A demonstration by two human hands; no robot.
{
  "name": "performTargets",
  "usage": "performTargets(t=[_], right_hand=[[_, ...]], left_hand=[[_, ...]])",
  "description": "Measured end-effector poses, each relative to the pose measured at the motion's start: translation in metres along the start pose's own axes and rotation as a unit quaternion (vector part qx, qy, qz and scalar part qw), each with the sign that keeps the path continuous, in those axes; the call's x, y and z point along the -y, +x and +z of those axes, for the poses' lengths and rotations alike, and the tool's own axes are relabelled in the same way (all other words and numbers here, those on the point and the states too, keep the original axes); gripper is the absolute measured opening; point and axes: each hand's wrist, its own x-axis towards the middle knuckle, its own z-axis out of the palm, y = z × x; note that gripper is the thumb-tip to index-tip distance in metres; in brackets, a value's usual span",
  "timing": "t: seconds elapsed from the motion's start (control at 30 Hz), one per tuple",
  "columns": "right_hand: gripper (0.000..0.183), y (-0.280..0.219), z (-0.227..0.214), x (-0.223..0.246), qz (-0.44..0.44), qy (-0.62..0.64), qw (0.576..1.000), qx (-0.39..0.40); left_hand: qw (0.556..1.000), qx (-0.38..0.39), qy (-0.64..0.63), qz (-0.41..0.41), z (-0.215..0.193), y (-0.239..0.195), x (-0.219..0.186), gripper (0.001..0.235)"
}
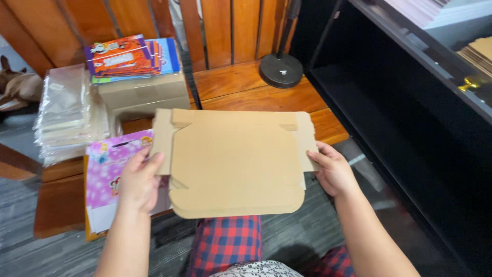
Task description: The person sits on the floor and repeatedly picks up flat cardboard pieces, folds them along pre-cut lines, and stacks them on a black shelf. The person handles the cardboard by hand without using any tools.
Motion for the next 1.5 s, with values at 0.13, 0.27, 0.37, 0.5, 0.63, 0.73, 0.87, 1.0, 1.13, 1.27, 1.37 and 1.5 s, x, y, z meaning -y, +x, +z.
performTargets(t=[0.13,0.27,0.37,0.5,0.63,0.73,0.87,1.0,1.13,1.27,1.37,1.5], right_hand=[[0.037,-0.019,-0.06,0.003,-0.018,0.021,0.999,-0.036],[0.037,-0.034,-0.107,-0.012,-0.036,0.058,0.995,-0.072],[0.035,-0.046,-0.125,-0.029,-0.039,0.08,0.992,-0.089],[0.034,-0.05,-0.142,-0.055,-0.023,0.074,0.991,-0.109],[0.036,-0.066,-0.135,-0.075,0.005,0.085,0.988,-0.129],[0.035,-0.063,-0.148,-0.103,0.031,0.081,0.986,-0.14],[0.034,-0.077,-0.13,-0.099,0.072,0.095,0.986,-0.12],[0.034,-0.084,-0.111,-0.088,0.097,0.123,0.981,-0.119],[0.033,-0.078,-0.103,-0.104,0.095,0.148,0.978,-0.113],[0.04,-0.081,-0.078,-0.116,0.121,0.196,0.962,-0.148],[0.052,-0.086,-0.058,-0.118,0.139,0.23,0.949,-0.163],[0.045,-0.096,-0.035,-0.106,0.157,0.229,0.949,-0.148]], left_hand=[[0.997,0.069,0.022,-0.012,0.06,0.037,0.035,0.054],[0.978,0.127,0.165,0.033,0.123,0.076,0.062,0.043],[0.941,0.12,0.311,0.052,0.169,0.119,0.101,0.039],[0.904,0.117,0.404,0.084,0.218,0.187,0.178,0.036],[0.854,0.135,0.493,0.099,0.231,0.171,0.166,0.036],[0.844,0.146,0.507,0.092,0.231,0.168,0.169,0.037],[0.814,0.155,0.548,0.115,0.216,0.134,0.144,0.044],[0.779,0.26,0.566,0.069,0.198,0.032,0.07,0.053],[0.75,0.337,0.57,-0.002,0.164,-0.059,0.031,0.05],[0.72,0.359,0.59,-0.066,0.131,-0.097,0.037,0.037],[0.764,0.327,0.548,-0.096,0.113,-0.099,0.069,0.033],[0.857,0.245,0.428,-0.149,0.113,-0.098,0.085,0.041]])
